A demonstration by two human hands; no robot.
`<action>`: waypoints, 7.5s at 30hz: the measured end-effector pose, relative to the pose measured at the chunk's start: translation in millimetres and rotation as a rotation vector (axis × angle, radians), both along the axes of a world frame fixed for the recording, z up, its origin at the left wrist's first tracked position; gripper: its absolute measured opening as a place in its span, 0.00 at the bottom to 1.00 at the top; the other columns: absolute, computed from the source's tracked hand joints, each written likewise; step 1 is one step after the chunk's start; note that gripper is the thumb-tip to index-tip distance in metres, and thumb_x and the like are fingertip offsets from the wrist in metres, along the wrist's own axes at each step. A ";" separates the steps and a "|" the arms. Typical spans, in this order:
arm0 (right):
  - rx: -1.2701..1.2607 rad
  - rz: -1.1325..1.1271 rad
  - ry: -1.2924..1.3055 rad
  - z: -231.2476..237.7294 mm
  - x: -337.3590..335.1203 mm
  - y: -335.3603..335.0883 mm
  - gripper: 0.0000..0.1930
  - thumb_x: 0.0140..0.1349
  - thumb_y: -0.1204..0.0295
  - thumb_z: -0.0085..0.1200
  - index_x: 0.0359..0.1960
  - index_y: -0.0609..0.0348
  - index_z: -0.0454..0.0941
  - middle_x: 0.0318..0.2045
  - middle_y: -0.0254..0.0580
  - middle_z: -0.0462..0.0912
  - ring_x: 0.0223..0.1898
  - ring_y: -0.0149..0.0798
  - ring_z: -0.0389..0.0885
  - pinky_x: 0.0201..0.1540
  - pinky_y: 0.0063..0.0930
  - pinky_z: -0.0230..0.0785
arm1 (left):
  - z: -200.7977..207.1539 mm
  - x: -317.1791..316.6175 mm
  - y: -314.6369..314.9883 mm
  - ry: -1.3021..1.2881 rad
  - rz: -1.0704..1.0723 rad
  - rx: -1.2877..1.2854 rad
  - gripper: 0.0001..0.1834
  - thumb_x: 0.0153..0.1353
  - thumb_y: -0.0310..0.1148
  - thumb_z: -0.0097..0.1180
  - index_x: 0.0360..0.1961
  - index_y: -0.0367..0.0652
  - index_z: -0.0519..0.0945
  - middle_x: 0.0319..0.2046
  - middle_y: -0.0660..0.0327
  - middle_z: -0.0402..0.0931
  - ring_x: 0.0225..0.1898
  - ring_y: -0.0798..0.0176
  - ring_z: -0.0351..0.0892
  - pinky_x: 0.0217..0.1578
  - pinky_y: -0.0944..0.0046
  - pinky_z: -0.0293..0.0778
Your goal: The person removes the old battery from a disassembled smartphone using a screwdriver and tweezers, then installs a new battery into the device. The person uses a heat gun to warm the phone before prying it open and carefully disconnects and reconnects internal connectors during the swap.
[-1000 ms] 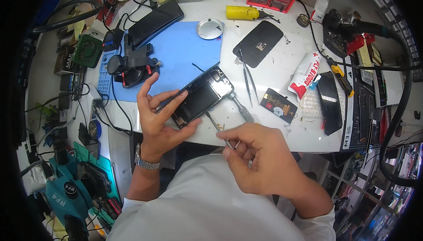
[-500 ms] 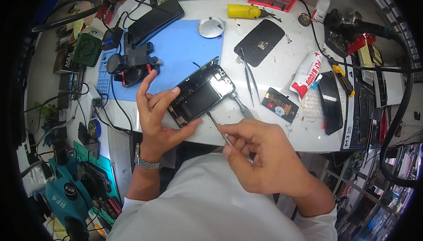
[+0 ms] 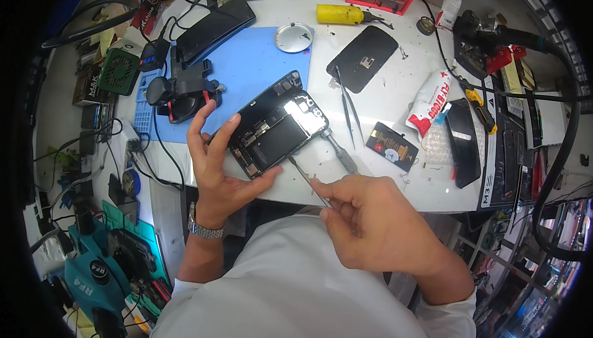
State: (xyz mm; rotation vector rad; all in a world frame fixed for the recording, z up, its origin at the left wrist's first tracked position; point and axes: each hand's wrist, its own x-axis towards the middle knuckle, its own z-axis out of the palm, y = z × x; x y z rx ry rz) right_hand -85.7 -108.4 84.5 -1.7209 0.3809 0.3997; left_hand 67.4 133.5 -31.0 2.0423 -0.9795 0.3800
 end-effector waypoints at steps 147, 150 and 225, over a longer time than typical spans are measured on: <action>-0.852 0.116 -0.413 -57.9 1.2 -21.9 0.27 0.56 0.86 0.65 0.59 0.55 0.91 0.40 0.47 0.84 0.35 0.51 0.87 0.36 0.43 0.81 | 4.4 6.9 -0.9 0.088 0.045 -0.011 0.58 0.45 0.35 0.92 0.80 0.46 0.75 0.71 0.46 0.61 0.59 0.52 0.83 0.55 0.56 0.88; -0.923 0.110 -0.473 -58.9 1.4 -17.3 0.28 0.55 0.88 0.65 0.59 0.55 0.92 0.41 0.45 0.83 0.36 0.48 0.87 0.35 0.41 0.80 | 3.7 7.4 -0.7 0.085 0.041 -0.018 0.58 0.45 0.35 0.92 0.80 0.46 0.75 0.71 0.46 0.62 0.59 0.52 0.83 0.55 0.56 0.88; -1.060 0.605 -0.463 19.9 77.1 31.2 0.20 0.49 0.77 0.67 0.47 0.54 0.93 0.38 0.43 0.80 0.40 0.47 0.84 0.35 0.43 0.79 | 7.2 4.9 14.5 0.201 0.011 0.033 0.55 0.41 0.31 0.83 0.78 0.54 0.80 0.78 0.46 0.61 0.51 0.61 0.80 0.57 0.57 0.69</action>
